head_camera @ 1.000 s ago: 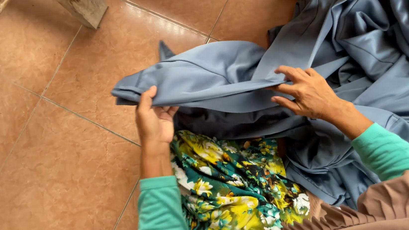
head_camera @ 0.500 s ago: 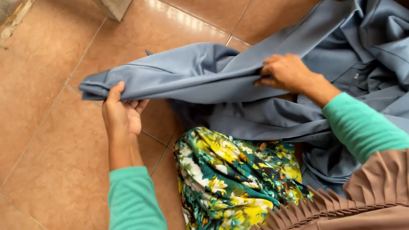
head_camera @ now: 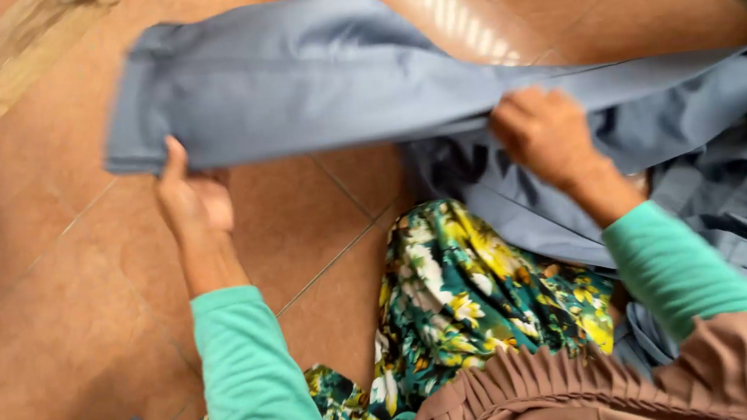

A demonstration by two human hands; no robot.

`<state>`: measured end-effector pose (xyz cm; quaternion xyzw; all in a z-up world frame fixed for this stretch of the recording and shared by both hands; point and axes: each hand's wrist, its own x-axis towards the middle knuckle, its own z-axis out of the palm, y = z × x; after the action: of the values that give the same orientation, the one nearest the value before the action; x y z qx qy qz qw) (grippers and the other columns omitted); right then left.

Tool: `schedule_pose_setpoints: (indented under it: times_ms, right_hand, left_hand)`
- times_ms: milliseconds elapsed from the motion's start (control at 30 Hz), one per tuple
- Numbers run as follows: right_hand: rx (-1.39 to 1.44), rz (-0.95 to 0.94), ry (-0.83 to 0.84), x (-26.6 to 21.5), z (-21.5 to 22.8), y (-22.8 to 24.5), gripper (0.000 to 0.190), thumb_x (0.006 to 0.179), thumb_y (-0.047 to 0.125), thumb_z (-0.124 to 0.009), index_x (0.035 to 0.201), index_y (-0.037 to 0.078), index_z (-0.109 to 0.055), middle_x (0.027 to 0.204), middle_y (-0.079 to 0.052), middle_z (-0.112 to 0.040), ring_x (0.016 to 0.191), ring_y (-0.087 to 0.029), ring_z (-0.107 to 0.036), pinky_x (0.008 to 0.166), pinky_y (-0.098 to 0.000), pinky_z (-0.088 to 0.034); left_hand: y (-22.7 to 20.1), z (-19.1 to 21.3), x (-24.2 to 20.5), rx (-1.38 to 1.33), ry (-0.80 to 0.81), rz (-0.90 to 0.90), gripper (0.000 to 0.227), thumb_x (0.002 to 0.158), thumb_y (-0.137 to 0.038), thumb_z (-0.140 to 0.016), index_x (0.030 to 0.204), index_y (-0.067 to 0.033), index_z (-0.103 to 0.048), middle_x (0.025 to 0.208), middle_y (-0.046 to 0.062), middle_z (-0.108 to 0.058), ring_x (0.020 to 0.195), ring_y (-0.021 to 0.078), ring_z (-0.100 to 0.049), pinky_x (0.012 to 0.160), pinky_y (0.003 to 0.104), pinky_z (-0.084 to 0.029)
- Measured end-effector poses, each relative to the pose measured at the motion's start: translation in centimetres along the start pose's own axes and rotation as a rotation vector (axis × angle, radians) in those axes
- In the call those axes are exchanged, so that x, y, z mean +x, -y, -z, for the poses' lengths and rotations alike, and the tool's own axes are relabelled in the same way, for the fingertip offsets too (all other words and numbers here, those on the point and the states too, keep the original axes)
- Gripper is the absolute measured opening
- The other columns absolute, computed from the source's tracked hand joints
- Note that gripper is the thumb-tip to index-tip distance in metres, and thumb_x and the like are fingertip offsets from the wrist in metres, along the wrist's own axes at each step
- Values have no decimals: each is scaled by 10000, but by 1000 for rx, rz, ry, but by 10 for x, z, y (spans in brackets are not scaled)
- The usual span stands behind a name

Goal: Folding grey trousers into neat rectangles while sitting on the floor.

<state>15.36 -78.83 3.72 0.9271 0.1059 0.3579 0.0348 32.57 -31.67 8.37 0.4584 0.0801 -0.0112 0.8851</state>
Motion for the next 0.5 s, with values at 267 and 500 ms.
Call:
schedule_pose_setpoints:
  times_ms: [267,500]
  right_hand:
    - [250,51,365,-12,-108,109,99,910,284,-614,823,278,-661,835,58,-617,813,-189,-663,649,-332,-490]
    - [285,164,48,111,-68,184,121,996,173,-680,913,255,-711,944,71,-608,838,-138,-634,683,-275,-465]
  left_hand:
    - [98,255,-49,-67,-664,442,558,983,-310,-727,1439,-113,-474,1454,160,-522,1345,301,-557,1206,530,-319]
    - [-54,227,-72,-113,-642,122,529,916,-349,-794,1314,-105,-546,1211,77,-629,1098,224,-670,1015,341,-540]
